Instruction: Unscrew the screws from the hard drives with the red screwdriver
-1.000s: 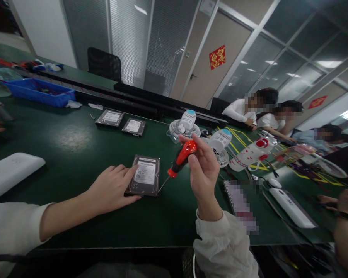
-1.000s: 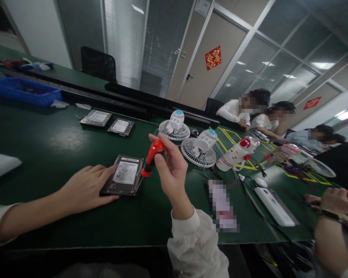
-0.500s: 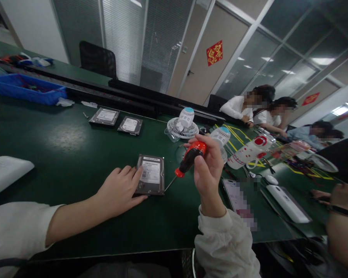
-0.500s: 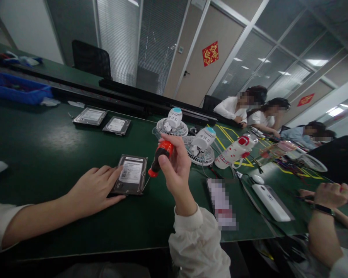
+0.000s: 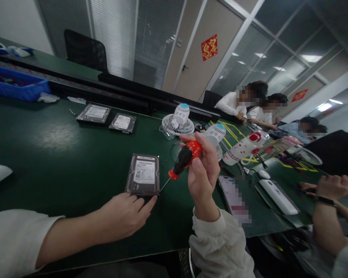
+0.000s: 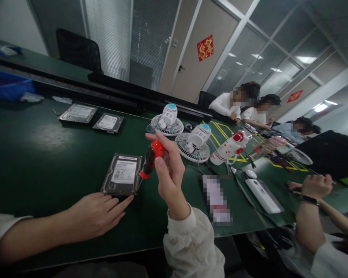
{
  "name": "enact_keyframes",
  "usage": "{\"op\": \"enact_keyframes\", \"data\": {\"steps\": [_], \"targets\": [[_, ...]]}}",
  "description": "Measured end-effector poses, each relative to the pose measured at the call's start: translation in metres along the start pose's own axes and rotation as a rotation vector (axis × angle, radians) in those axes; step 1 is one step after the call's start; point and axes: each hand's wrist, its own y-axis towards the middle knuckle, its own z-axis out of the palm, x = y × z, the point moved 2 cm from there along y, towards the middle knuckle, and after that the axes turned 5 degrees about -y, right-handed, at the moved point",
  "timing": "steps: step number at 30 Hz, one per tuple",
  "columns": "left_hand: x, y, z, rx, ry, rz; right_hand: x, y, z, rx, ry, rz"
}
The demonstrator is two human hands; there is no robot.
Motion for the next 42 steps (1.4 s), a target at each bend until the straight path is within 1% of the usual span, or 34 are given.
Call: {"op": "enact_keyframes", "data": {"steps": [2, 4, 6, 9, 11, 12, 15, 17, 20, 22, 25, 27, 30, 32, 35, 37, 38, 42], "targets": [[0.0029, 0.0019, 0.0007, 0.046, -0.043, 0.002, -0.0002, -0.0006, -0.0008, -0.021, -0.034, -0.001], [0.0034, 0.0025, 0.0009, 0.087, -0.066, 0.019, -0.0005, -0.0003, -0.0025, -0.078, -0.079, -0.023], [0.0029, 0.0020, 0.0012, 0.113, -0.075, 0.025, -0.0007, -0.0001, -0.0036, -0.122, -0.075, -0.042], [0.0027, 0.0009, 0.0014, 0.131, -0.071, 0.004, -0.0006, -0.0003, -0.0019, -0.079, 0.014, -0.016], [0.0030, 0.0007, 0.0008, 0.141, -0.070, -0.008, 0.0000, -0.0006, -0.0004, -0.042, 0.018, 0.007], [0.0032, 0.0009, 0.0003, 0.148, -0.073, -0.015, 0.0004, -0.0006, -0.0003, -0.045, -0.010, 0.006], [0.0039, 0.0018, -0.0017, 0.174, -0.082, -0.030, 0.0013, -0.0005, -0.0022, -0.117, -0.100, -0.037], [0.0041, 0.0026, -0.0028, 0.188, -0.089, -0.035, 0.0014, -0.0005, -0.0029, -0.129, -0.080, -0.051], [0.0039, 0.0032, -0.0029, 0.202, -0.101, -0.036, 0.0001, -0.0013, -0.0013, -0.049, 0.014, 0.002], [0.0041, 0.0031, -0.0019, 0.206, -0.107, -0.042, -0.0009, -0.0021, -0.0011, -0.041, 0.015, 0.025], [0.0049, 0.0024, -0.0001, 0.202, -0.118, -0.053, -0.0018, -0.0030, -0.0038, -0.124, -0.049, -0.002], [0.0052, 0.0019, 0.0004, 0.192, -0.126, -0.052, -0.0021, -0.0031, -0.0048, -0.139, -0.036, -0.006], [0.0053, 0.0015, 0.0002, 0.178, -0.131, -0.051, -0.0021, -0.0032, -0.0022, -0.050, 0.047, 0.040], [0.0052, 0.0012, 0.0000, 0.172, -0.133, -0.054, -0.0022, -0.0037, -0.0001, -0.021, 0.022, 0.068], [0.0055, 0.0005, 0.0006, 0.142, -0.139, -0.053, -0.0027, -0.0045, -0.0002, -0.099, -0.119, 0.058], [0.0059, 0.0000, 0.0016, 0.114, -0.143, -0.056, -0.0028, -0.0047, -0.0010, -0.136, -0.166, 0.032], [0.0062, -0.0002, 0.0021, 0.104, -0.143, -0.060, -0.0027, -0.0046, -0.0010, -0.127, -0.157, 0.024], [0.0068, -0.0005, 0.0034, 0.111, -0.138, -0.076, -0.0021, -0.0040, 0.0016, 0.000, -0.029, 0.055]]}}
